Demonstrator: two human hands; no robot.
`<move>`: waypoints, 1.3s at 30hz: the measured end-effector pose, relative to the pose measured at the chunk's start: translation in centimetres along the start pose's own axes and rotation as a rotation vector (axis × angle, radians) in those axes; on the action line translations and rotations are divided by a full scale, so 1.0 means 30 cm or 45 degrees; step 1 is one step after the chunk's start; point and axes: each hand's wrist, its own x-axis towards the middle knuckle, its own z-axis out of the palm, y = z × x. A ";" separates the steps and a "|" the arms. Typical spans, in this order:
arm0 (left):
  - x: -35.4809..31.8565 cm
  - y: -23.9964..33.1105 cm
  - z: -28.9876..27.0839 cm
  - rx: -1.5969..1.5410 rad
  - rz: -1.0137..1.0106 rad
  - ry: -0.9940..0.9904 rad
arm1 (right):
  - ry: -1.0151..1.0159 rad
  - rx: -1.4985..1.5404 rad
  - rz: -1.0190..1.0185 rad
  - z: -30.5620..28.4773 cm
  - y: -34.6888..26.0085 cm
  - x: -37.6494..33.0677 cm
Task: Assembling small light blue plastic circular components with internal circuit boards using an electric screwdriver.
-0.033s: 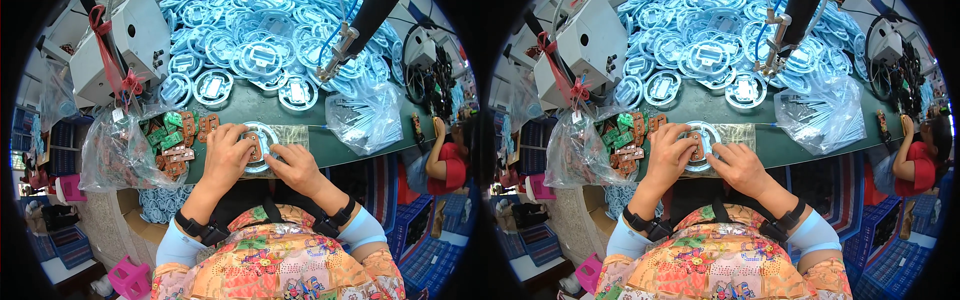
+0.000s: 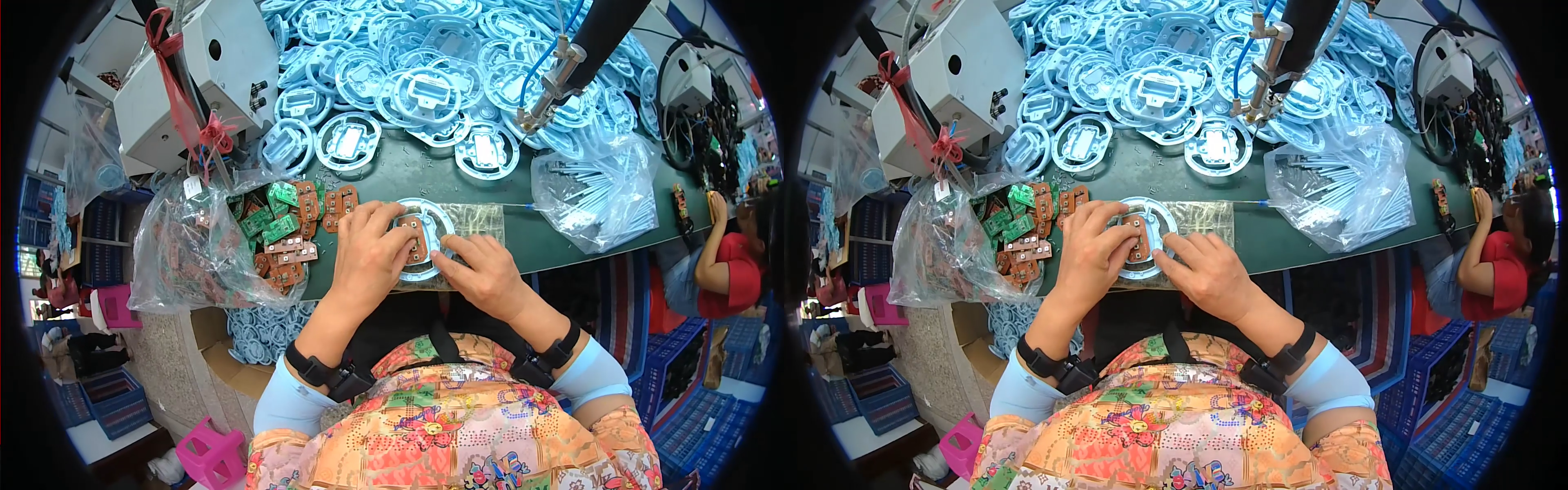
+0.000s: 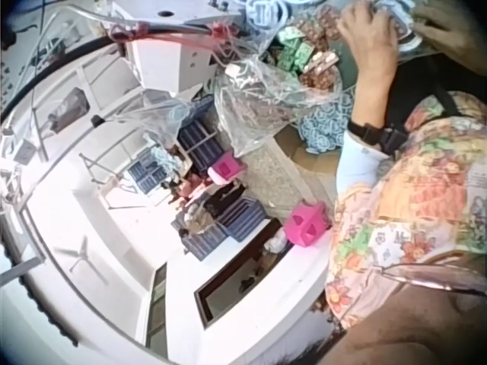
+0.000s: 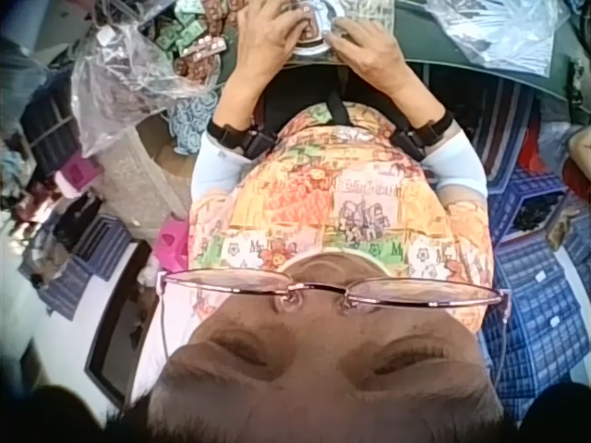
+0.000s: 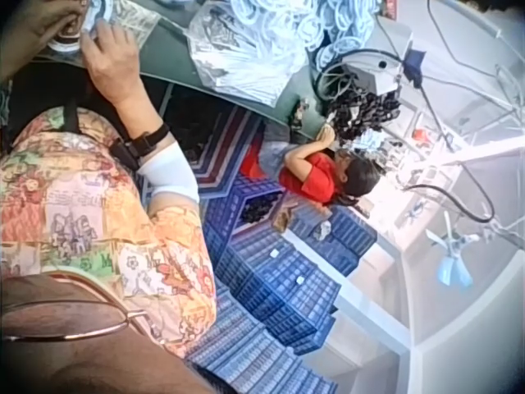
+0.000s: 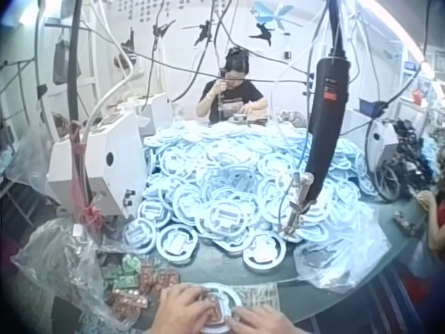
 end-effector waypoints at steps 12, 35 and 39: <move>-0.065 0.002 -0.025 -0.100 -0.179 -0.140 | 0.125 -0.612 0.621 -0.233 0.389 -0.156; -0.037 0.036 -0.039 -0.051 -0.257 -0.260 | -0.148 -1.029 0.772 -0.329 0.718 -0.343; -0.050 0.021 -0.028 -0.073 -0.237 -0.234 | -0.052 -0.794 0.787 -0.343 0.578 -0.219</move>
